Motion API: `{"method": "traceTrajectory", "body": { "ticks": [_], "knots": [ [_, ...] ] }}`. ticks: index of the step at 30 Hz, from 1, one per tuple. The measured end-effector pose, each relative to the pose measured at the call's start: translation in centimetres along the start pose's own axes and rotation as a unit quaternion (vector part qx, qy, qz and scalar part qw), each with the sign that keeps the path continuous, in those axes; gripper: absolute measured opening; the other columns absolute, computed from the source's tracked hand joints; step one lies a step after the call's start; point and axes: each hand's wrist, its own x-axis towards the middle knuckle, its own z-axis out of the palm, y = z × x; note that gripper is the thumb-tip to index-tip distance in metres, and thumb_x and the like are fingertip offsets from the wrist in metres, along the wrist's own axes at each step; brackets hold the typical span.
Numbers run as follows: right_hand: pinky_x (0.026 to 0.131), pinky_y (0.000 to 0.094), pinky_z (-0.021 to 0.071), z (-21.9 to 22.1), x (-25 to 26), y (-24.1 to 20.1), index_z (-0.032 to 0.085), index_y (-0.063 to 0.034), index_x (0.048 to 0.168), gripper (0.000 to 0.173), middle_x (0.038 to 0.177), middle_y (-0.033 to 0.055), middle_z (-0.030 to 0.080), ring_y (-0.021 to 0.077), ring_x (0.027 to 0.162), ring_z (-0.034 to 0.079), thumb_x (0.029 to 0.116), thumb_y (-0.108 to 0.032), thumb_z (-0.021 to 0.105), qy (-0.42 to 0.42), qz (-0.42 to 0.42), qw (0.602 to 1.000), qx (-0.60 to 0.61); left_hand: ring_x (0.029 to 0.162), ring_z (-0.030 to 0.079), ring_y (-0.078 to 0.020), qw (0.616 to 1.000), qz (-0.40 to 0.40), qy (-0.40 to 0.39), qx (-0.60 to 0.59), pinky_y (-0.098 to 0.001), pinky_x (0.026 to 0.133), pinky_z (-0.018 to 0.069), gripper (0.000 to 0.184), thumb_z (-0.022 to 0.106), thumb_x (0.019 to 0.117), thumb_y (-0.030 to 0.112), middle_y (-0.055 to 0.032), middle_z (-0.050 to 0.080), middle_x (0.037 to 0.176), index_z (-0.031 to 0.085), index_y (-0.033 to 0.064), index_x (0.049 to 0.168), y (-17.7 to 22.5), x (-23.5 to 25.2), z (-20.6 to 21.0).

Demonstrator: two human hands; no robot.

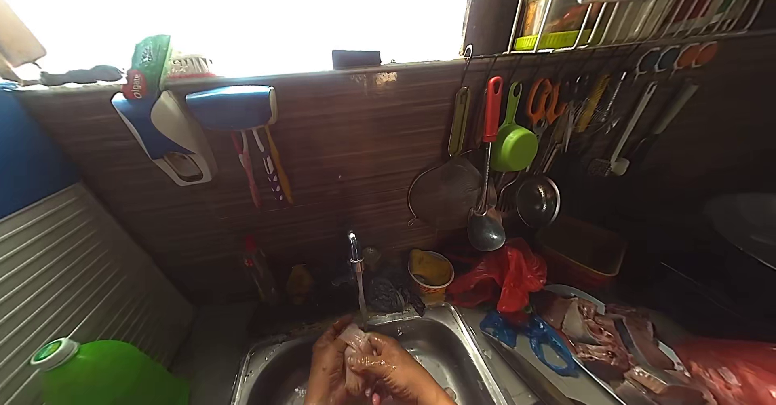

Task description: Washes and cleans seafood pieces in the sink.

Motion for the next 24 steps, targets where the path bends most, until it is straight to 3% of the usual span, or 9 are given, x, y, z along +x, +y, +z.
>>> {"method": "traceTrajectory", "body": {
  "ticks": [2, 5, 7, 10, 13, 16, 20, 22, 24],
  "knots": [
    [0.049, 0.0319, 0.0541, 0.7, 0.0, 0.1, 0.049, -0.0026, 0.126, 0.053, 0.081, 0.0122, 0.066, 0.0184, 0.058, 0.063, 0.0895, -0.026, 0.079, 0.063, -0.018, 0.995, 0.074, 0.077, 0.070, -0.0216, 0.999, 0.011, 0.007, -0.034, -0.0373, 0.066, 0.0606, 0.036, 0.063, 0.0898, -0.007, -0.0168, 0.070, 0.094, 0.059, -0.0047, 0.126, 0.1, 0.3, 0.7],
    [0.048, 0.0334, 0.0538, 1.0, 0.1, -0.5, 0.055, -0.0015, 0.126, 0.057, 0.081, 0.0153, 0.069, 0.0209, 0.058, 0.065, 0.0850, -0.030, 0.083, 0.096, 0.001, 0.990, 0.101, 0.082, 0.070, -0.0234, 0.998, 0.003, -0.056, -0.017, -0.0378, 0.070, 0.0607, 0.039, 0.061, 0.0872, -0.008, -0.0190, 0.070, 0.098, 0.059, -0.0061, 0.126, 0.5, 0.5, 0.7],
    [0.049, 0.0322, 0.0537, 0.4, 0.0, -0.9, 0.058, -0.0036, 0.122, 0.052, 0.081, 0.0129, 0.069, 0.0192, 0.059, 0.065, 0.0857, -0.032, 0.083, 0.052, 0.019, 0.996, 0.064, 0.085, 0.071, -0.0226, 0.993, 0.013, -0.109, 0.054, -0.0372, 0.074, 0.0612, 0.040, 0.066, 0.0833, -0.008, -0.0185, 0.071, 0.101, 0.062, -0.0068, 0.124, 1.1, 1.0, 0.1],
    [0.049, 0.0290, 0.0524, -0.2, -0.3, -1.5, 0.060, -0.0066, 0.120, 0.040, 0.079, 0.0084, 0.069, 0.0149, 0.058, 0.063, 0.0896, -0.024, 0.078, 0.006, 0.027, 0.999, 0.023, 0.094, 0.071, -0.0200, 0.961, 0.055, -0.125, 0.241, -0.0354, 0.081, 0.0616, 0.042, 0.075, 0.0776, -0.004, -0.0133, 0.072, 0.110, 0.068, -0.0008, 0.118, 2.2, 1.9, -0.1],
    [0.050, 0.0273, 0.0510, 0.0, -0.5, -3.0, 0.063, -0.0086, 0.111, 0.028, 0.074, 0.0034, 0.066, 0.0110, 0.056, 0.060, 0.0914, -0.023, 0.076, -0.082, 0.021, 0.996, -0.026, 0.085, 0.072, -0.0166, 0.939, 0.004, -0.137, 0.316, -0.0363, 0.079, 0.0612, 0.021, 0.070, 0.0921, 0.009, -0.0089, 0.075, 0.098, 0.072, 0.0036, 0.112, 3.1, 2.1, 0.4],
    [0.054, 0.0290, 0.0507, 0.1, -0.2, -5.0, 0.065, -0.0098, 0.094, 0.020, 0.071, -0.0002, 0.065, 0.0098, 0.058, 0.059, 0.0928, -0.028, 0.074, -0.167, 0.028, 0.969, -0.178, 0.074, 0.069, -0.0152, 0.946, -0.063, -0.179, 0.263, -0.0351, 0.071, 0.0591, 0.018, 0.061, 0.1008, 0.018, -0.0077, 0.072, 0.082, 0.073, 0.0035, 0.101, 3.4, 1.6, 0.5],
    [0.065, 0.0414, 0.0551, -0.7, 0.8, -6.6, 0.066, -0.0042, 0.107, 0.039, 0.085, 0.0079, 0.067, 0.0184, 0.069, 0.063, 0.0949, -0.041, 0.072, -0.149, 0.056, 0.919, -0.362, 0.073, 0.068, -0.0157, 0.978, -0.010, -0.146, 0.148, -0.0336, 0.067, 0.0585, 0.014, 0.061, 0.0970, 0.007, -0.0093, 0.071, 0.084, 0.070, 0.0011, 0.105, 2.6, 1.0, 0.2],
    [0.069, 0.0422, 0.0563, -1.6, 0.6, -6.8, 0.067, -0.0018, 0.112, 0.041, 0.090, 0.0108, 0.069, 0.0201, 0.073, 0.065, 0.0939, -0.039, 0.073, -0.093, -0.004, 0.946, -0.310, 0.075, 0.069, -0.0171, 0.988, 0.013, -0.138, 0.068, -0.0346, 0.067, 0.0601, 0.017, 0.061, 0.0933, 0.009, -0.0111, 0.072, 0.086, 0.069, 0.0011, 0.106, 2.7, 1.1, 0.2],
    [0.065, 0.0353, 0.0575, -2.3, 0.3, -6.4, 0.067, -0.0028, 0.113, 0.039, 0.091, 0.0082, 0.070, 0.0166, 0.073, 0.066, 0.0894, -0.032, 0.078, -0.034, -0.084, 0.981, -0.170, 0.075, 0.070, -0.0185, 0.987, 0.026, -0.155, 0.046, -0.0368, 0.070, 0.0609, 0.019, 0.067, 0.0906, 0.019, -0.0112, 0.072, 0.084, 0.070, 0.0024, 0.100, 3.3, 1.5, 0.2]
  ]
}}
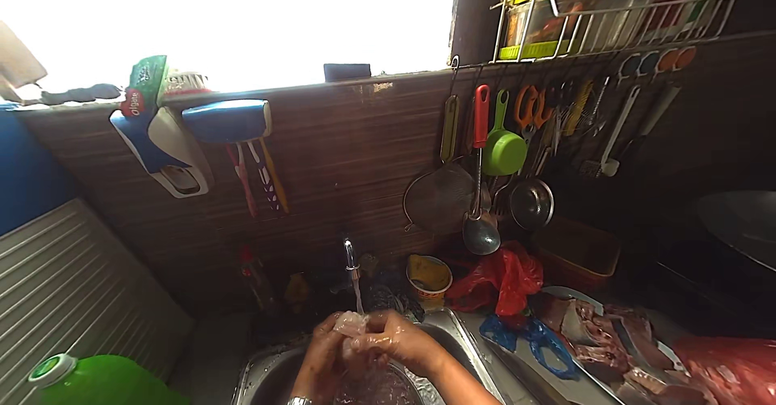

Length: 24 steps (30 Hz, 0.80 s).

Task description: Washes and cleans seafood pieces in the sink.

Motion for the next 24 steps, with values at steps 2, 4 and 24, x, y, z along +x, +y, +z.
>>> {"method": "traceTrajectory", "body": {
  "ticks": [2, 4, 24],
  "knots": [
    [0.072, 0.0388, 0.0611, -0.4, -0.1, 0.4, 0.059, -0.0018, 0.116, 0.044, 0.101, 0.0117, 0.068, 0.0217, 0.083, 0.069, 0.0857, -0.025, 0.081, 0.052, -0.027, 0.995, 0.082, 0.069, 0.068, -0.0152, 0.996, 0.020, -0.030, 0.080, -0.0339, 0.065, 0.0589, 0.026, 0.075, 0.0861, 0.030, -0.0071, 0.071, 0.077, 0.072, 0.0044, 0.089, 0.9, 0.5, 0.1],
    [0.085, 0.0411, 0.0611, -0.6, -0.2, 1.0, 0.054, 0.0000, 0.128, 0.059, 0.111, 0.0141, 0.067, 0.0239, 0.097, 0.069, 0.0816, -0.023, 0.083, 0.059, -0.032, 0.992, 0.106, 0.074, 0.063, -0.0112, 0.968, 0.065, -0.073, 0.231, -0.0304, 0.068, 0.0549, 0.027, 0.075, 0.0869, 0.033, -0.0016, 0.066, 0.080, 0.069, 0.0083, 0.078, 2.0, 0.9, 0.5],
    [0.092, 0.0414, 0.0585, 0.7, 1.0, 5.8, 0.057, -0.0017, 0.135, 0.046, 0.120, 0.0142, 0.069, 0.0214, 0.104, 0.069, 0.0954, -0.024, 0.063, 0.151, -0.031, 0.988, -0.020, 0.092, 0.066, -0.0175, 0.839, 0.096, -0.016, 0.535, -0.0398, 0.086, 0.0557, 0.030, 0.062, 0.0957, 0.034, -0.0065, 0.068, 0.096, 0.073, 0.0090, 0.083, 4.1, 1.2, 2.4]
  ]
}}
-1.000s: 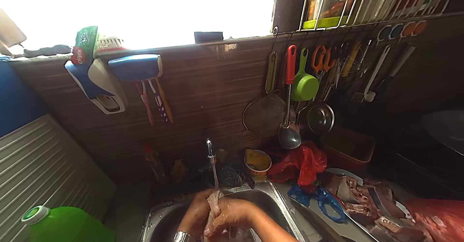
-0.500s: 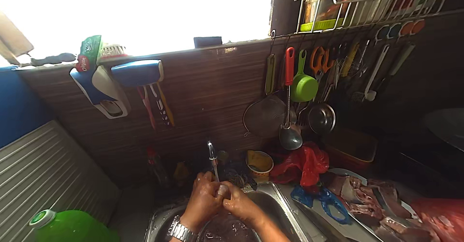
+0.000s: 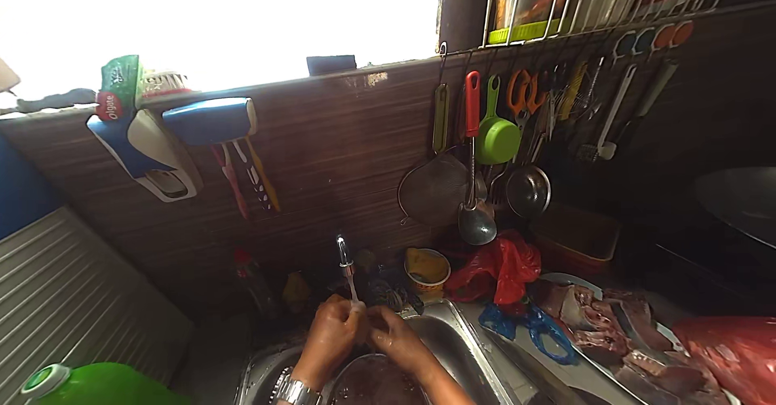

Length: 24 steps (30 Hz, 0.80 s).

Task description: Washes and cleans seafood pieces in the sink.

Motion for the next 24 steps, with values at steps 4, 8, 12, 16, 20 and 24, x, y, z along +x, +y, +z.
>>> {"method": "traceTrajectory", "body": {
  "ticks": [4, 8, 12, 16, 20, 24],
  "knots": [
    [0.092, 0.0378, 0.0577, 1.6, 1.1, -1.2, 0.061, -0.0006, 0.131, 0.033, 0.114, 0.0116, 0.070, 0.0164, 0.101, 0.069, 0.1024, -0.015, 0.051, -0.006, -0.036, 0.997, 0.062, 0.087, 0.065, -0.0155, 1.000, -0.004, 0.004, -0.013, -0.0356, 0.083, 0.0561, 0.029, 0.064, 0.0968, 0.033, -0.0068, 0.065, 0.095, 0.072, 0.0070, 0.085, 0.0, 0.4, 0.8],
    [0.091, 0.0428, 0.0582, 2.0, 1.2, 0.0, 0.066, -0.0022, 0.122, 0.032, 0.107, 0.0117, 0.072, 0.0189, 0.098, 0.070, 0.0987, -0.017, 0.051, 0.016, -0.028, 0.999, 0.017, 0.074, 0.065, -0.0140, 0.986, -0.051, 0.039, -0.154, -0.0367, 0.071, 0.0557, 0.022, 0.064, 0.0950, 0.027, -0.0019, 0.068, 0.077, 0.069, 0.0093, 0.083, 0.9, 0.7, 0.1],
    [0.079, 0.0428, 0.0542, 1.5, 0.7, 1.0, 0.068, -0.0021, 0.110, 0.029, 0.090, 0.0100, 0.067, 0.0193, 0.082, 0.064, 0.0998, -0.020, 0.048, 0.034, -0.032, 0.998, -0.040, 0.069, 0.065, -0.0143, 0.965, -0.051, 0.063, -0.250, -0.0327, 0.066, 0.0556, 0.022, 0.061, 0.0984, 0.019, -0.0038, 0.067, 0.073, 0.069, 0.0056, 0.083, 1.5, 0.3, -1.0],
    [0.099, 0.0486, 0.0537, -0.2, -0.5, 1.9, 0.069, 0.0009, 0.117, 0.027, 0.109, 0.0172, 0.072, 0.0271, 0.105, 0.069, 0.1025, -0.016, 0.053, 0.052, 0.000, 0.994, -0.095, 0.061, 0.059, -0.0131, 0.949, -0.040, 0.097, -0.298, -0.0282, 0.059, 0.0528, 0.031, 0.053, 0.1057, 0.019, -0.0033, 0.062, 0.070, 0.066, 0.0042, 0.082, 1.6, 0.8, -2.1],
    [0.084, 0.0460, 0.0552, -0.5, -1.1, 2.3, 0.068, -0.0003, 0.110, 0.026, 0.095, 0.0137, 0.069, 0.0236, 0.089, 0.067, 0.0993, -0.016, 0.050, 0.040, 0.012, 0.997, -0.064, 0.069, 0.065, -0.0174, 0.977, -0.087, -0.022, -0.192, -0.0342, 0.067, 0.0584, 0.026, 0.057, 0.1040, 0.023, -0.0083, 0.068, 0.085, 0.067, 0.0007, 0.097, -0.7, 1.0, -1.1],
    [0.077, 0.0451, 0.0560, -1.2, -0.5, -0.4, 0.066, -0.0020, 0.116, 0.030, 0.093, 0.0128, 0.069, 0.0230, 0.081, 0.067, 0.1020, -0.021, 0.047, -0.046, 0.012, 0.993, -0.107, 0.109, 0.068, -0.0203, 0.963, -0.088, -0.161, -0.198, -0.0408, 0.099, 0.0557, 0.040, 0.067, 0.0953, 0.023, -0.0115, 0.070, 0.121, 0.064, 0.0021, 0.130, -4.2, -1.6, 2.4]
  ]
}}
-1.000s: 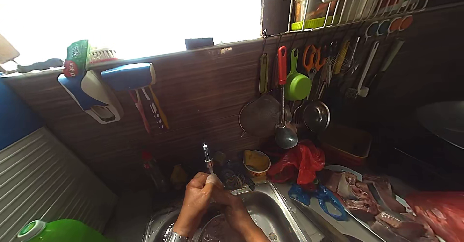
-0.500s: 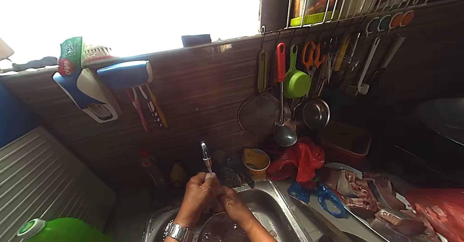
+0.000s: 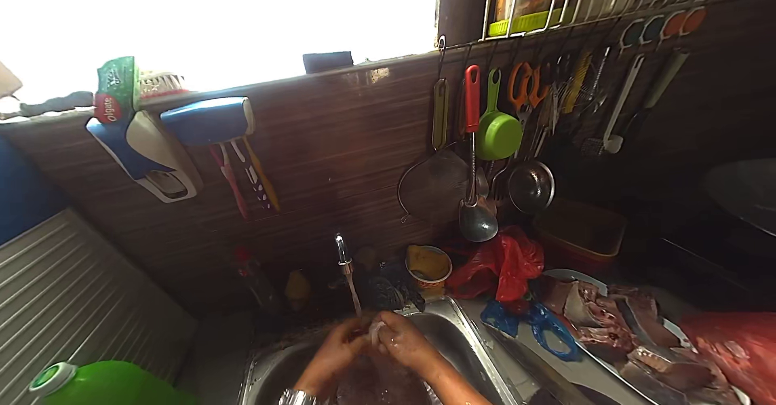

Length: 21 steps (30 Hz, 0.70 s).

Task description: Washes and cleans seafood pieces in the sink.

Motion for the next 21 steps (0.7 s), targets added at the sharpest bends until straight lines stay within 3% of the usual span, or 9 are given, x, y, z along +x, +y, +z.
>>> {"method": "traceTrajectory", "body": {
  "ticks": [4, 7, 11, 13, 16, 19, 21],
  "knots": [
    [0.086, 0.0478, 0.0566, -2.2, 0.3, -2.5, 0.067, -0.0031, 0.117, 0.031, 0.098, 0.0134, 0.071, 0.0240, 0.090, 0.070, 0.1023, -0.022, 0.046, -0.012, -0.036, 0.999, -0.037, 0.102, 0.069, -0.0143, 0.997, 0.040, 0.004, -0.066, -0.0361, 0.095, 0.0570, 0.028, 0.061, 0.0929, 0.012, -0.0070, 0.073, 0.108, 0.068, 0.0016, 0.118, -2.8, -0.7, 3.1],
    [0.082, 0.0419, 0.0566, -3.2, 0.2, -3.5, 0.067, -0.0047, 0.112, 0.029, 0.094, 0.0090, 0.070, 0.0183, 0.086, 0.068, 0.1027, -0.018, 0.043, 0.012, -0.076, 0.997, -0.007, 0.095, 0.069, -0.0137, 0.991, 0.062, 0.064, -0.099, -0.0349, 0.090, 0.0578, 0.024, 0.052, 0.0968, 0.006, -0.0069, 0.073, 0.101, 0.071, 0.0009, 0.111, -3.9, -0.6, 4.5],
    [0.074, 0.0361, 0.0576, -4.2, -0.6, -3.9, 0.065, -0.0031, 0.111, 0.026, 0.090, 0.0067, 0.069, 0.0153, 0.079, 0.067, 0.1016, -0.015, 0.044, 0.069, -0.070, 0.988, 0.120, 0.083, 0.071, -0.0211, 0.959, 0.011, 0.121, -0.255, -0.0377, 0.082, 0.0609, 0.020, 0.052, 0.1020, 0.007, -0.0146, 0.072, 0.093, 0.065, -0.0063, 0.110, -3.2, -0.9, 4.6],
    [0.067, 0.0375, 0.0600, -4.0, -1.1, -3.9, 0.062, -0.0008, 0.111, 0.023, 0.084, 0.0099, 0.070, 0.0192, 0.071, 0.069, 0.1011, -0.013, 0.045, 0.081, -0.048, 0.969, 0.227, 0.087, 0.071, -0.0259, 0.943, -0.008, 0.122, -0.309, -0.0426, 0.082, 0.0605, 0.020, 0.053, 0.1015, 0.010, -0.0169, 0.071, 0.096, 0.061, -0.0052, 0.111, -2.7, -0.8, 4.2],
    [0.066, 0.0406, 0.0602, -3.1, -1.3, -3.4, 0.062, 0.0010, 0.112, 0.024, 0.084, 0.0131, 0.069, 0.0236, 0.070, 0.068, 0.0983, -0.013, 0.048, 0.091, -0.035, 0.942, 0.320, 0.097, 0.071, -0.0316, 0.920, -0.084, 0.107, -0.368, -0.0489, 0.084, 0.0599, 0.031, 0.050, 0.1062, 0.021, -0.0195, 0.070, 0.109, 0.060, -0.0032, 0.123, -2.4, -0.2, 4.4],
    [0.065, 0.0378, 0.0580, -2.3, -1.2, -3.4, 0.064, -0.0005, 0.111, 0.024, 0.084, 0.0099, 0.067, 0.0204, 0.071, 0.065, 0.0953, -0.014, 0.050, 0.092, -0.037, 0.943, 0.318, 0.094, 0.072, -0.0310, 0.885, -0.144, 0.092, -0.433, -0.0481, 0.083, 0.0591, 0.047, 0.040, 0.1093, 0.038, -0.0172, 0.072, 0.104, 0.066, -0.0002, 0.116, -1.9, 0.0, 5.6],
    [0.066, 0.0373, 0.0578, -2.1, -1.3, -3.2, 0.066, -0.0008, 0.111, 0.025, 0.084, 0.0095, 0.068, 0.0197, 0.072, 0.066, 0.0950, -0.013, 0.051, 0.079, -0.043, 0.948, 0.304, 0.089, 0.071, -0.0311, 0.859, -0.151, 0.096, -0.479, -0.0490, 0.080, 0.0590, 0.048, 0.041, 0.1087, 0.043, -0.0161, 0.072, 0.098, 0.067, 0.0024, 0.109, -1.8, 0.2, 6.4]
  ]
}}
